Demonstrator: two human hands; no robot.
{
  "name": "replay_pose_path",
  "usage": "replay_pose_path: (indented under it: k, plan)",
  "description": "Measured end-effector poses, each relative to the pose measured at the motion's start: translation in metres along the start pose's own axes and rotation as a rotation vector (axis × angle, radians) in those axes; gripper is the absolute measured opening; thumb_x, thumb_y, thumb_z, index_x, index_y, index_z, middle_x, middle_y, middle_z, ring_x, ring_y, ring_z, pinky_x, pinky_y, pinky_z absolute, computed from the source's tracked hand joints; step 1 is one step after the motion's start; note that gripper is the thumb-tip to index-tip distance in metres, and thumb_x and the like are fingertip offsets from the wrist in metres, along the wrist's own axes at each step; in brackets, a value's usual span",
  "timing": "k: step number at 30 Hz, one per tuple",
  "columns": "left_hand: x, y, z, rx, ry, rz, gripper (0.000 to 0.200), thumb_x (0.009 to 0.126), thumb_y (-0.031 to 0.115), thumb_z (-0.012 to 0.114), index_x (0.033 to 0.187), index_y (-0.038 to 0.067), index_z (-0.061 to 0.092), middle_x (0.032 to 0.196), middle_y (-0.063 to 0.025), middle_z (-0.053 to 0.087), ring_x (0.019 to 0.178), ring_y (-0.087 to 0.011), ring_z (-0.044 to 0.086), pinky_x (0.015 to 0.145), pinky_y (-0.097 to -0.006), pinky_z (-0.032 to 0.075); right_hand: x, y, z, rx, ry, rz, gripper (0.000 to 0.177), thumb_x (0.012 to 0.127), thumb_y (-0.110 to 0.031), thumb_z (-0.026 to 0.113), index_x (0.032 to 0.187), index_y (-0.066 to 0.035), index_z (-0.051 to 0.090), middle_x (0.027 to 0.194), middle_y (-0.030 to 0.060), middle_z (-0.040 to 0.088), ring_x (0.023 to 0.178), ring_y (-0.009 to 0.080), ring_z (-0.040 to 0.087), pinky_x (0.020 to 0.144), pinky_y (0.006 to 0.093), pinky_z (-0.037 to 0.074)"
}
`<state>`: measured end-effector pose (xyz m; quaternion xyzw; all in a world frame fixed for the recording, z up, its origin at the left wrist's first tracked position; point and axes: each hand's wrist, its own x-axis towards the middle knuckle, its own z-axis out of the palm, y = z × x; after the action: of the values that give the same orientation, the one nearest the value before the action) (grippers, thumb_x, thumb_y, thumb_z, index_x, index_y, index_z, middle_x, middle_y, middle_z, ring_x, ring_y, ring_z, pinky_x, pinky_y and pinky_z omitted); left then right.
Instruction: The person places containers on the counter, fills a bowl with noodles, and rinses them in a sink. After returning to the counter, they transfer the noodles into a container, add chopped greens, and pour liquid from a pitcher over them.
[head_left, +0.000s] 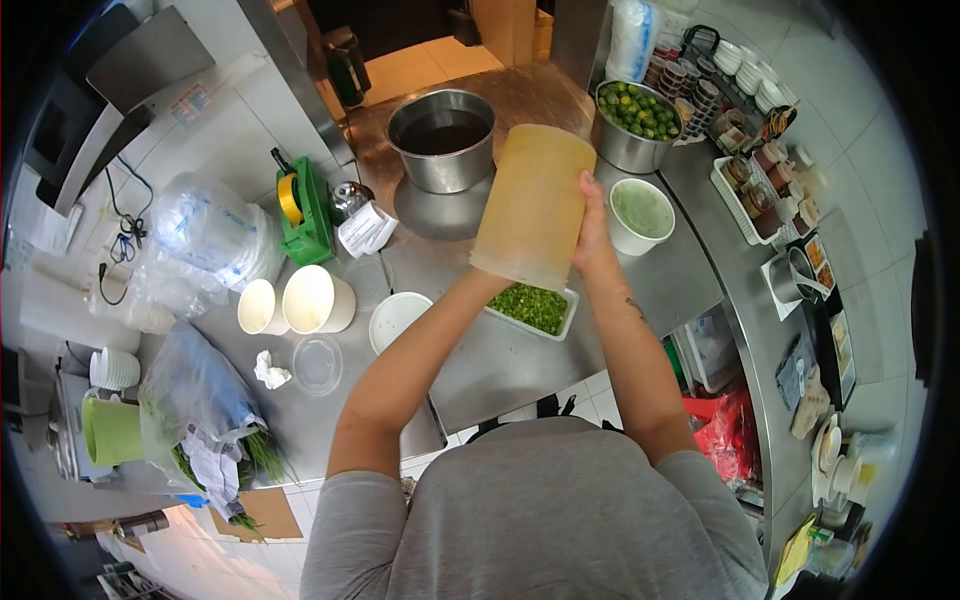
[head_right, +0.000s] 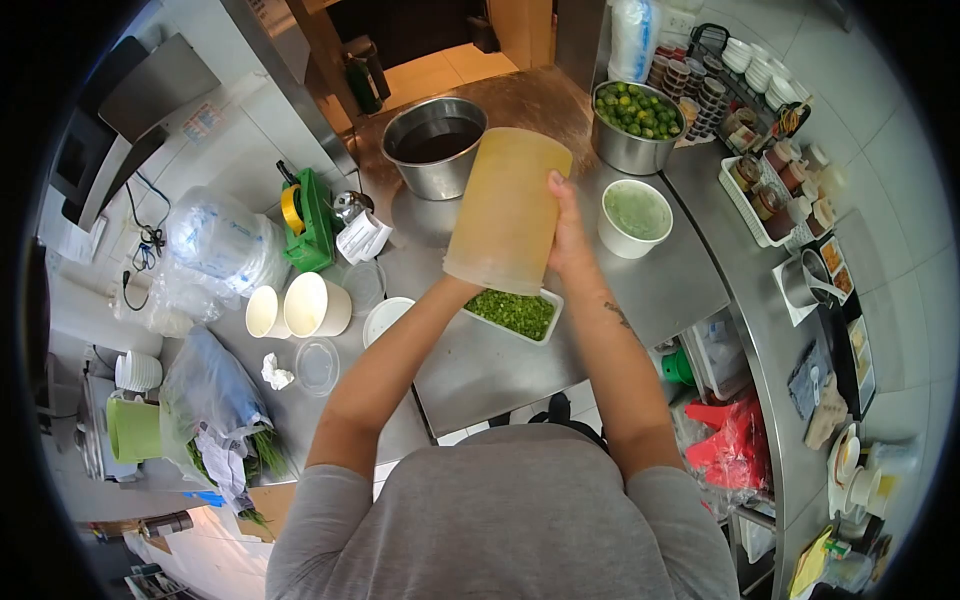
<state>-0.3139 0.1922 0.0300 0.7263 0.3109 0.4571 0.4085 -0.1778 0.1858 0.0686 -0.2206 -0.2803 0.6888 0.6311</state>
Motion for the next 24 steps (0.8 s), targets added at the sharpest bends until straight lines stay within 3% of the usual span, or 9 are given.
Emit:
replay_pose_path:
  k: [2, 5, 8, 11, 17, 20, 24]
  plan:
    - [-0.017, 0.02, -0.007, 0.6, -0.168, 0.266, 0.027, 0.085, 0.0, 0.055, 0.111, 0.003, 0.06, 0.106, -0.012, 0.061, 0.1, -0.0279, 0.059, 0.085, -0.0321, 0.048, 0.0, -0.007, 0.0, -0.006, 0.011, -0.005, 0.058, 0.088, -0.051, 0.056, 0.125, -0.005, 0.051, 0.113, 0.0104, 0.06, 0.104, 0.0228, 0.059, 0.088, 0.038, 0.051]
    - [-0.037, 0.034, -0.021, 0.333, -0.333, 0.135, 0.032, 0.073, -0.011, 0.049, 0.097, 0.006, 0.062, 0.101, -0.0123, 0.06, 0.096, -0.032, 0.058, 0.082, -0.0363, 0.047, 0.007, -0.015, -0.003, -0.013, 0.082, -0.018, 0.062, 0.088, -0.054, 0.053, 0.127, -0.006, 0.05, 0.115, 0.0115, 0.06, 0.106, 0.0243, 0.059, 0.09, 0.0395, 0.05]
    - [-0.029, 0.056, -0.027, 0.239, -0.173, 0.178, 0.032, 0.067, -0.015, 0.047, 0.086, 0.006, 0.06, 0.093, -0.0105, 0.059, 0.093, -0.0309, 0.056, 0.08, -0.0389, 0.045, 0.014, -0.016, -0.009, 0.107, 0.119, 0.023, 0.064, 0.088, -0.056, 0.05, 0.126, -0.006, 0.051, 0.117, 0.0125, 0.059, 0.106, 0.0266, 0.059, 0.091, 0.0408, 0.049]
    - [-0.03, 0.06, -0.031, 0.397, -0.285, 0.257, 0.03, 0.066, -0.016, 0.047, 0.084, 0.005, 0.058, 0.089, -0.0097, 0.057, 0.09, -0.0304, 0.054, 0.079, -0.0388, 0.044, 0.021, -0.015, -0.016, 0.161, 0.153, 0.028, 0.064, 0.088, -0.059, 0.047, 0.125, -0.007, 0.052, 0.116, 0.0132, 0.06, 0.106, 0.0289, 0.059, 0.092, 0.0431, 0.049]
    - [-0.024, 0.085, -0.034, 0.46, 0.074, 0.269, 0.028, 0.066, -0.015, 0.05, 0.085, 0.003, 0.059, 0.09, -0.0097, 0.058, 0.088, -0.0311, 0.052, 0.078, -0.0384, 0.045, 0.02, -0.012, -0.019, 0.2, 0.116, 0.029, 0.063, 0.088, -0.058, 0.047, 0.124, -0.007, 0.053, 0.116, 0.0138, 0.06, 0.105, 0.0293, 0.059, 0.093, 0.0429, 0.049]
    - [-0.005, 0.065, -0.008, 0.654, 0.175, 0.411, 0.024, 0.067, -0.013, 0.052, 0.085, 0.002, 0.06, 0.089, -0.0109, 0.058, 0.09, -0.0324, 0.053, 0.079, -0.0398, 0.045, 0.023, -0.002, -0.017, 0.193, 0.106, 0.003, 0.062, 0.089, -0.057, 0.047, 0.123, -0.006, 0.053, 0.116, 0.0135, 0.06, 0.105, 0.0294, 0.059, 0.093, 0.0419, 0.048]
    - [0.002, 0.034, 0.002, 0.544, -0.088, 0.236, 0.021, 0.07, -0.01, 0.053, 0.085, 0.002, 0.061, 0.088, -0.012, 0.059, 0.091, -0.0331, 0.055, 0.079, -0.0405, 0.045, 0.023, 0.004, -0.017, 0.149, 0.187, 0.033, 0.059, 0.091, -0.055, 0.045, 0.123, -0.006, 0.053, 0.117, 0.0129, 0.06, 0.106, 0.0294, 0.059, 0.093, 0.0424, 0.048]
